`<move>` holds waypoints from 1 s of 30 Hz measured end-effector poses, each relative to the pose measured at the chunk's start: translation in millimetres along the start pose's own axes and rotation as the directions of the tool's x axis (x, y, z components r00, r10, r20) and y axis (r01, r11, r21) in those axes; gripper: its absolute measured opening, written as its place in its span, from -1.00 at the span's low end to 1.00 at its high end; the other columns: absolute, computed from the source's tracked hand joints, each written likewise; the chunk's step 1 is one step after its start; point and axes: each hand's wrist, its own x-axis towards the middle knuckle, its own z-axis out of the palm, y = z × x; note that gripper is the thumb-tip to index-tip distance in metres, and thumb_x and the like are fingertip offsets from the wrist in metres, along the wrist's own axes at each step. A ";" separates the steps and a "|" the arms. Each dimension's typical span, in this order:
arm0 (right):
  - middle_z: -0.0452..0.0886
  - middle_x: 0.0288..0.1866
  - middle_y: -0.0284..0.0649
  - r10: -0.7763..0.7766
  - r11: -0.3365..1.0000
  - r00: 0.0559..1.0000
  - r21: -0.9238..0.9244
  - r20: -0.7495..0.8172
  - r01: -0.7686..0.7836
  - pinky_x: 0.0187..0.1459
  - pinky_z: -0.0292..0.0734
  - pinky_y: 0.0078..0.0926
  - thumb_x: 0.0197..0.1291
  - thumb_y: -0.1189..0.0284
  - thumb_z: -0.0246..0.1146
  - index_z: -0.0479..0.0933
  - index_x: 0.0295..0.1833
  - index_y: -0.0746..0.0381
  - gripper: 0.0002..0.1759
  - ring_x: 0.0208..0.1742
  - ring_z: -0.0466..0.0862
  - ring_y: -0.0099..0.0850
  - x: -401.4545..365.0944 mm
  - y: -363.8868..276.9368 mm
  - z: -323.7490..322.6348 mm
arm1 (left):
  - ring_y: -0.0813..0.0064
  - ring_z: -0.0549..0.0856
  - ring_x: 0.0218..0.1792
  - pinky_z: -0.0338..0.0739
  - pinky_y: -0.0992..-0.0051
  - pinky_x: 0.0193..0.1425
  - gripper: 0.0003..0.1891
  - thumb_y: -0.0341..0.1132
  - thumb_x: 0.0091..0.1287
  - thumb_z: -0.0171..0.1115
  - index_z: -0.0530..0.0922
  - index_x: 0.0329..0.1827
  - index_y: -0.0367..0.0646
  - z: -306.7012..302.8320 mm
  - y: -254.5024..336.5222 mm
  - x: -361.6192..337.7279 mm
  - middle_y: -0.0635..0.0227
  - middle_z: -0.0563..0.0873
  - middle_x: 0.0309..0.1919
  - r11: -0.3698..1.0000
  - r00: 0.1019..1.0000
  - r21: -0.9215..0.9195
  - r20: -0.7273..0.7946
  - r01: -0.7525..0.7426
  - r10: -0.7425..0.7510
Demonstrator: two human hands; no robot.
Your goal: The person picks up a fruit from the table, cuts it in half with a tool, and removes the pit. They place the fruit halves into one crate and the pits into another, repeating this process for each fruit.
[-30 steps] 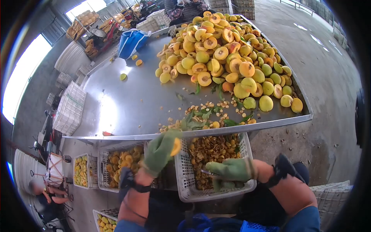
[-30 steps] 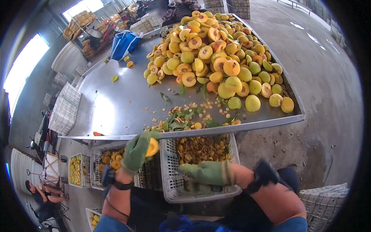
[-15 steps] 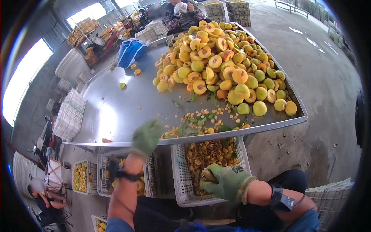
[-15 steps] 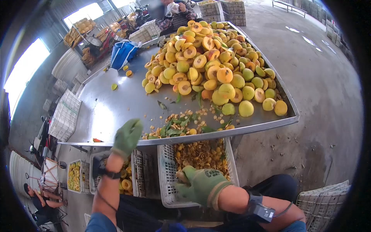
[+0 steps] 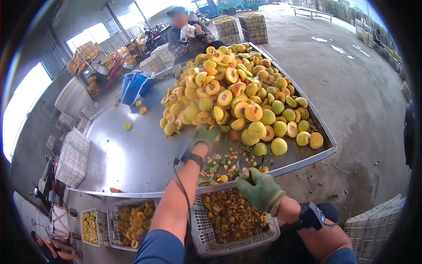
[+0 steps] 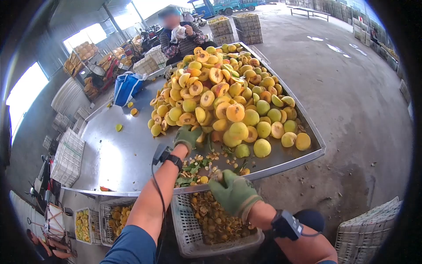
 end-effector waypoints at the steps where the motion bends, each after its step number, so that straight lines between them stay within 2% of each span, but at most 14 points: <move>1: 0.64 -0.41 -0.20 0.045 0.998 0.999 0.041 0.013 -0.045 -0.26 0.56 -0.38 0.38 0.23 0.32 0.54 -0.19 0.31 -0.68 -0.38 0.63 -0.45 11.7 3.0 -2.0 | 0.10 0.76 0.07 0.61 0.20 0.13 -0.49 -0.04 0.27 0.50 0.72 0.14 -0.23 -3.0 -12.7 1.2 -0.03 0.78 0.07 0.999 0.996 -0.046 0.084 0.002 0.002; 3: 0.64 -0.39 -0.27 0.126 0.977 0.992 0.168 0.028 -0.129 -0.28 0.54 -0.44 0.37 0.23 0.31 0.56 -0.19 0.30 -0.69 -0.36 0.53 -0.57 24.5 -8.6 -9.1 | 0.35 0.75 0.02 0.61 0.35 0.11 -0.49 -0.02 0.31 0.50 0.72 0.14 -0.25 -39.5 -7.6 -28.4 0.14 0.80 0.01 0.957 0.929 -0.273 0.371 0.100 0.009; 7: 0.63 -0.41 -0.36 0.144 0.913 0.987 0.375 0.075 -0.162 -0.34 0.51 -0.51 0.35 0.23 0.37 0.60 -0.13 0.29 -0.69 -0.39 0.57 -0.60 49.7 -24.2 -11.2 | 0.69 0.67 -0.07 0.57 0.56 0.11 -0.56 -0.07 0.44 0.43 0.71 0.15 -0.27 -109.6 62.0 -121.5 0.40 0.79 -0.07 0.836 0.813 -0.450 0.582 0.313 0.009; 9: 0.63 -0.41 -0.37 -0.069 0.970 0.993 0.240 0.098 0.044 -0.40 0.51 -0.53 0.36 0.20 0.39 0.61 -0.11 0.30 -0.66 -0.42 0.60 -0.60 59.6 -6.1 4.0 | 0.65 0.68 -0.05 0.57 0.56 0.12 -0.62 -0.13 0.49 0.37 0.72 0.14 -0.28 -108.9 66.6 -153.0 0.37 0.79 -0.06 0.733 0.878 -0.617 0.475 0.284 0.060; 10: 0.64 -0.41 -0.35 0.028 0.942 0.989 0.327 0.147 -0.076 -0.48 0.49 -0.55 0.37 0.19 0.39 0.61 -0.09 0.30 -0.65 -0.47 0.59 -0.60 60.5 -2.3 8.9 | 0.63 0.68 -0.04 0.57 0.56 0.12 -0.65 -0.16 0.51 0.35 0.72 0.13 -0.29 -104.3 65.4 -165.7 0.36 0.79 -0.05 0.674 0.909 -0.694 0.409 0.254 0.078; 11: 0.64 -0.41 -0.34 0.125 0.894 0.973 0.403 0.195 -0.196 -0.55 0.48 -0.57 0.39 0.18 0.39 0.61 -0.07 0.30 -0.64 -0.52 0.59 -0.60 58.5 -11.1 12.8 | 0.56 0.70 0.04 0.60 0.52 0.21 -0.59 -0.12 0.65 0.12 0.65 0.26 -0.30 -93.5 50.4 -170.9 0.29 0.76 0.07 0.645 0.954 -0.758 0.254 0.095 0.157; 15: 0.64 -0.43 -0.35 0.178 0.809 0.950 0.512 0.255 -0.289 -0.63 0.42 -0.61 0.43 0.18 0.35 0.60 -0.04 0.26 -0.66 -0.61 0.55 -0.61 53.5 -16.0 29.4 | 0.43 0.69 0.17 0.59 0.39 0.36 -0.37 0.06 0.75 -0.31 0.42 0.49 -0.31 -68.7 53.6 -207.6 0.17 0.65 0.26 0.340 0.998 -0.939 0.066 0.054 0.023; 17: 0.64 -0.44 -0.37 0.195 0.794 0.946 0.524 0.258 -0.307 -0.63 0.41 -0.63 0.44 0.19 0.34 0.60 -0.04 0.24 -0.68 -0.59 0.57 -0.63 47.6 -20.8 41.0 | 0.40 0.70 0.15 0.61 0.37 0.33 -0.34 0.16 0.70 -0.25 0.46 0.45 -0.25 -64.6 55.7 -211.1 0.20 0.67 0.21 0.346 0.999 -0.938 0.034 0.026 0.018; 20: 0.58 -0.52 -0.33 0.135 0.863 0.963 0.450 0.232 -0.229 -0.61 0.41 -0.50 0.46 0.18 0.33 0.59 -0.09 0.22 -0.70 -0.63 0.55 -0.52 44.1 -16.6 49.6 | 0.42 0.70 0.13 0.64 0.39 0.27 -0.32 0.23 0.68 -0.23 0.48 0.43 -0.21 -72.2 47.0 -203.8 0.24 0.69 0.16 0.334 0.998 -0.942 0.051 0.038 0.031; 22: 0.59 -0.52 -0.23 -0.298 0.953 0.954 0.065 0.027 0.296 -0.53 0.47 -0.36 0.40 0.22 0.37 0.56 -0.12 0.23 -0.72 -0.57 0.62 -0.37 40.0 3.2 55.4 | 0.43 0.71 0.10 0.64 0.39 0.25 -0.30 0.23 0.68 -0.24 0.49 0.41 -0.23 -82.8 38.9 -200.1 0.23 0.70 0.14 0.299 0.995 -0.949 0.104 0.103 -0.014; 23: 0.60 -0.51 -0.19 -0.521 0.842 0.854 -0.160 0.002 0.514 -0.49 0.50 -0.30 0.38 0.24 0.39 0.54 -0.13 0.23 -0.72 -0.55 0.65 -0.29 38.3 -0.1 57.8 | 0.42 0.71 0.08 0.64 0.39 0.25 -0.30 0.23 0.68 -0.25 0.50 0.41 -0.25 -84.5 34.2 -200.2 0.23 0.71 0.13 0.340 0.996 -0.938 0.083 0.071 0.022; 26: 0.63 -0.43 -0.04 -0.497 0.796 0.859 -0.328 0.124 0.508 -0.36 0.52 -0.11 0.29 0.33 0.42 0.51 -0.14 0.25 -0.73 -0.39 0.70 -0.01 23.0 -10.5 53.3 | 0.41 0.73 0.05 0.65 0.39 0.24 -0.29 0.21 0.69 -0.27 0.52 0.39 -0.29 -87.1 24.1 -206.4 0.21 0.73 0.11 0.441 0.995 -0.897 0.066 0.030 0.068; 28: 0.67 -0.38 -0.02 -0.481 0.769 0.856 -0.378 0.189 0.516 -0.34 0.54 -0.08 0.28 0.33 0.41 0.51 -0.13 0.24 -0.75 -0.34 0.68 0.08 21.1 -9.2 50.4 | 0.40 0.75 0.04 0.65 0.38 0.24 -0.28 0.20 0.70 -0.28 0.53 0.38 -0.31 -88.7 28.8 -214.8 0.19 0.74 0.10 0.470 0.995 -0.880 0.098 0.077 0.021; 30: 0.69 -0.34 0.00 -0.456 0.749 0.859 -0.421 0.233 0.512 -0.31 0.55 -0.05 0.27 0.33 0.40 0.52 -0.13 0.23 -0.75 -0.30 0.68 0.12 20.1 -10.7 49.5 | 0.39 0.73 0.09 0.63 0.38 0.27 -0.29 0.19 0.70 -0.26 0.52 0.40 -0.32 -77.6 8.4 -216.7 0.19 0.73 0.14 0.602 0.999 -0.798 0.018 -0.014 0.048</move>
